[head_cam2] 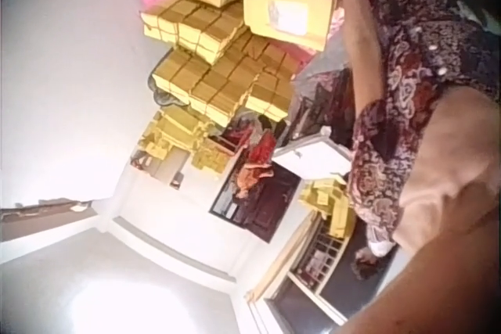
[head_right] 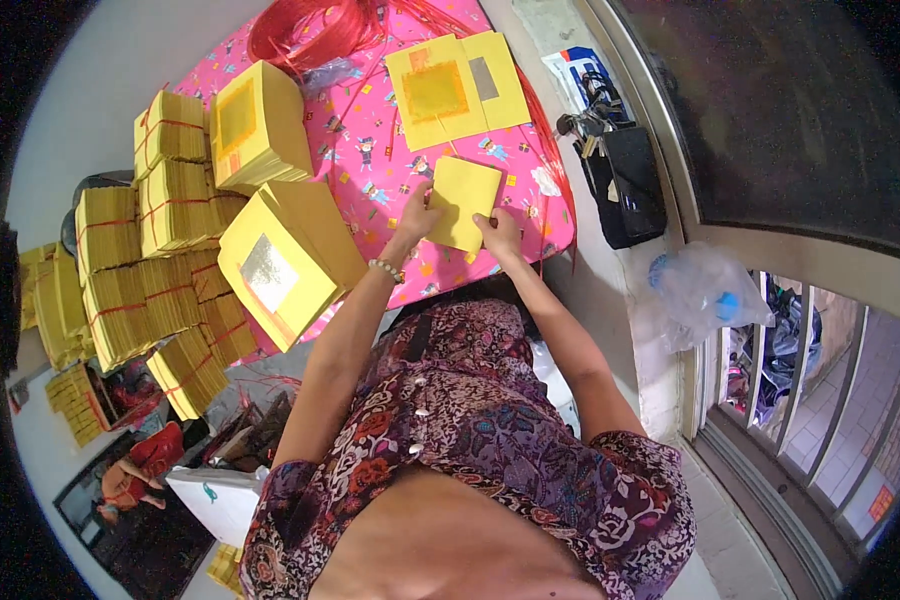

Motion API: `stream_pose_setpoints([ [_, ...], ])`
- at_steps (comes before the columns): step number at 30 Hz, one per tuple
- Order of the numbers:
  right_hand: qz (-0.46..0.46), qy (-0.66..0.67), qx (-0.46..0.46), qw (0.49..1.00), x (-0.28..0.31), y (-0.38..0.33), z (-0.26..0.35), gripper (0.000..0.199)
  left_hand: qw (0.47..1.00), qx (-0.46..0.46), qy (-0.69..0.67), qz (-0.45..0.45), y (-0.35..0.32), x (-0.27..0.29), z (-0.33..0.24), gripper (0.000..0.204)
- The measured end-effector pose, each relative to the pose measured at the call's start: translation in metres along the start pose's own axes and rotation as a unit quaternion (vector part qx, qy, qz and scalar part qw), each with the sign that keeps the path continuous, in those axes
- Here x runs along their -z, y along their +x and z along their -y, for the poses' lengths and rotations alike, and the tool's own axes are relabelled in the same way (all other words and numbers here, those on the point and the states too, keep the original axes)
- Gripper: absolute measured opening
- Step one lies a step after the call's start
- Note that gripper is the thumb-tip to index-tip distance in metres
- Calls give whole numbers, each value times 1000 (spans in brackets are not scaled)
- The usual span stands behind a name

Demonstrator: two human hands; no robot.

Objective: Counting and bundling stacks of yellow joss paper with silver foil using red string.

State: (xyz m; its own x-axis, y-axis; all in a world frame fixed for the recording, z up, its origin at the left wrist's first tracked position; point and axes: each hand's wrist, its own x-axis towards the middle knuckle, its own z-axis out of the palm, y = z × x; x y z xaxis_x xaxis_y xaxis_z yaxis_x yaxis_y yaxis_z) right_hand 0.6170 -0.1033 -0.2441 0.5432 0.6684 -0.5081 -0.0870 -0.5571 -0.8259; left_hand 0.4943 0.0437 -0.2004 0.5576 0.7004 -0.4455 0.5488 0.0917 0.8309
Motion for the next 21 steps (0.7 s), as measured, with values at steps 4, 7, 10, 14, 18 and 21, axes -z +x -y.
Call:
stream_pose_setpoints([
  [4, -24, -33, -13, 999, -4, -3, 7, 24, 1000, 2, -21, -9, 2, 0, 16, 53],
  [7, -49, -148, 14, 988, -11, -10, 31, 30, 997, -1, -45, -56, -3, 6, 20, 49],
  [10, -51, -220, 32, 974, -12, -13, 46, 39, 996, 13, -50, -69, -11, 11, 12, 47],
  [14, -23, -294, 28, 955, -16, -12, 60, 45, 993, -10, -37, -109, -15, 14, 21, 45],
  [18, -39, -308, 42, 950, -20, -9, 55, 47, 987, -64, 30, -143, -21, 15, 12, 44],
  [21, -48, -343, 30, 938, -28, -10, 59, 45, 987, -69, 51, -135, -14, 16, 24, 45],
])
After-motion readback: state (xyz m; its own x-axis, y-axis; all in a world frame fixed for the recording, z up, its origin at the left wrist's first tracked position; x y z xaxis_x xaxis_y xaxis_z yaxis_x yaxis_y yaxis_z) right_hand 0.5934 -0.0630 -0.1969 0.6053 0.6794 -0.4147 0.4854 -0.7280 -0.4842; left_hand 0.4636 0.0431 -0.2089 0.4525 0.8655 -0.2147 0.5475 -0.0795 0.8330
